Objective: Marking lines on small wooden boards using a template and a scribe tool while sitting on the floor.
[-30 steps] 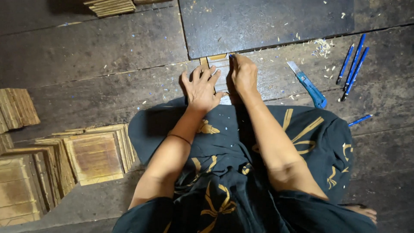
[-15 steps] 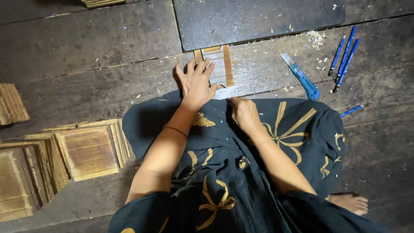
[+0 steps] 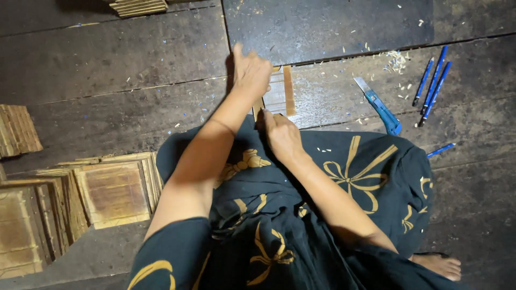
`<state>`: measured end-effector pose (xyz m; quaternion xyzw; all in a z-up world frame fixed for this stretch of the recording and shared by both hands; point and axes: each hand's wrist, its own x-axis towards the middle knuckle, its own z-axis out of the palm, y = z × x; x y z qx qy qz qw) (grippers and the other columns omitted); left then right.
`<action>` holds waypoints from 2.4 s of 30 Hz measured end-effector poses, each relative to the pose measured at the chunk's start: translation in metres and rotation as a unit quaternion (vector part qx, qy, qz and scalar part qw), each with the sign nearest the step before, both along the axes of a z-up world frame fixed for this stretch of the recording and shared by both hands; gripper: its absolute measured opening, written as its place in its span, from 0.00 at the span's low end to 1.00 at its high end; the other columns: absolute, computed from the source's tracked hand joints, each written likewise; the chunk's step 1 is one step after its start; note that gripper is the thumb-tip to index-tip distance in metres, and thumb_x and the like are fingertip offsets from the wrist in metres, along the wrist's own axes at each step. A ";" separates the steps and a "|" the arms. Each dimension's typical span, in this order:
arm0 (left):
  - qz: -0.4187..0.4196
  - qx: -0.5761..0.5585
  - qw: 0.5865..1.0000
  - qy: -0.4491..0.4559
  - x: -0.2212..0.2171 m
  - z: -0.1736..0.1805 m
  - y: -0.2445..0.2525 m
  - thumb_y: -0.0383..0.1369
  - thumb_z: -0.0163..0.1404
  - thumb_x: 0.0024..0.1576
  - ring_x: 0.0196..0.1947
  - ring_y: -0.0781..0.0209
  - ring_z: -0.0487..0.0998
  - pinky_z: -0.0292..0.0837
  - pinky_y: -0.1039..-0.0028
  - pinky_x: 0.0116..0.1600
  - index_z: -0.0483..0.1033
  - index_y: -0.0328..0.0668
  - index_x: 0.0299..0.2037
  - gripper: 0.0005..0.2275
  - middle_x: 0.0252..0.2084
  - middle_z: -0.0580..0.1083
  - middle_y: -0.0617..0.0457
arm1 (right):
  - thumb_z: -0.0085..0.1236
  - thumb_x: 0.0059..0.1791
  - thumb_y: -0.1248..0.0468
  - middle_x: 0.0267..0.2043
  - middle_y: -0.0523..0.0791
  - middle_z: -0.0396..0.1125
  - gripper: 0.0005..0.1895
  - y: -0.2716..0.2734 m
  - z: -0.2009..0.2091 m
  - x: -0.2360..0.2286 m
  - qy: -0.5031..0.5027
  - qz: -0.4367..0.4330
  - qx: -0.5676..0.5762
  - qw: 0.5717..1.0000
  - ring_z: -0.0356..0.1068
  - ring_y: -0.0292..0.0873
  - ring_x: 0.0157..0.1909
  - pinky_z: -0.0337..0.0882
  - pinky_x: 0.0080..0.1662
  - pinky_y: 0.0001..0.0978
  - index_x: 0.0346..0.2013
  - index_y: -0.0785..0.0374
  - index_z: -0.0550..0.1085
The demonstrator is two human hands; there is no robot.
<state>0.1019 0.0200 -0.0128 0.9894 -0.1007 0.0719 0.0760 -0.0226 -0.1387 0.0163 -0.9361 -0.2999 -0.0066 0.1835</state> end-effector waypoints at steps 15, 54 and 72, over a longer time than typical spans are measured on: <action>0.037 0.048 0.957 0.285 0.073 0.025 0.008 0.43 0.74 0.23 0.71 0.30 0.16 0.18 0.20 0.65 0.32 0.60 0.80 0.73 0.75 0.21 0.39 | 0.55 0.48 0.66 0.32 0.50 0.70 0.24 0.058 -0.055 0.072 -0.250 -0.004 -0.129 0.959 0.69 0.45 0.29 0.70 0.34 0.35 0.57 0.75 0.70; 0.054 -0.019 0.966 0.254 0.050 0.042 0.007 0.19 0.60 0.40 0.72 0.27 0.20 0.14 0.20 0.62 0.31 0.57 0.79 0.59 0.79 0.29 0.35 | 0.56 0.44 0.67 0.25 0.51 0.66 0.06 0.071 -0.050 0.069 -0.259 -0.030 -0.069 0.963 0.65 0.48 0.26 0.67 0.29 0.39 0.32 0.68 0.72; 0.253 -0.164 0.943 0.143 -0.030 -0.030 0.007 0.52 0.76 0.48 0.73 0.15 0.21 0.23 0.13 0.60 0.25 0.48 0.78 0.65 0.76 0.22 0.27 | 0.53 0.49 0.76 0.26 0.55 0.72 0.13 -0.031 0.035 0.040 0.129 -0.176 0.158 0.963 0.70 0.50 0.21 0.69 0.29 0.45 0.48 0.71 0.75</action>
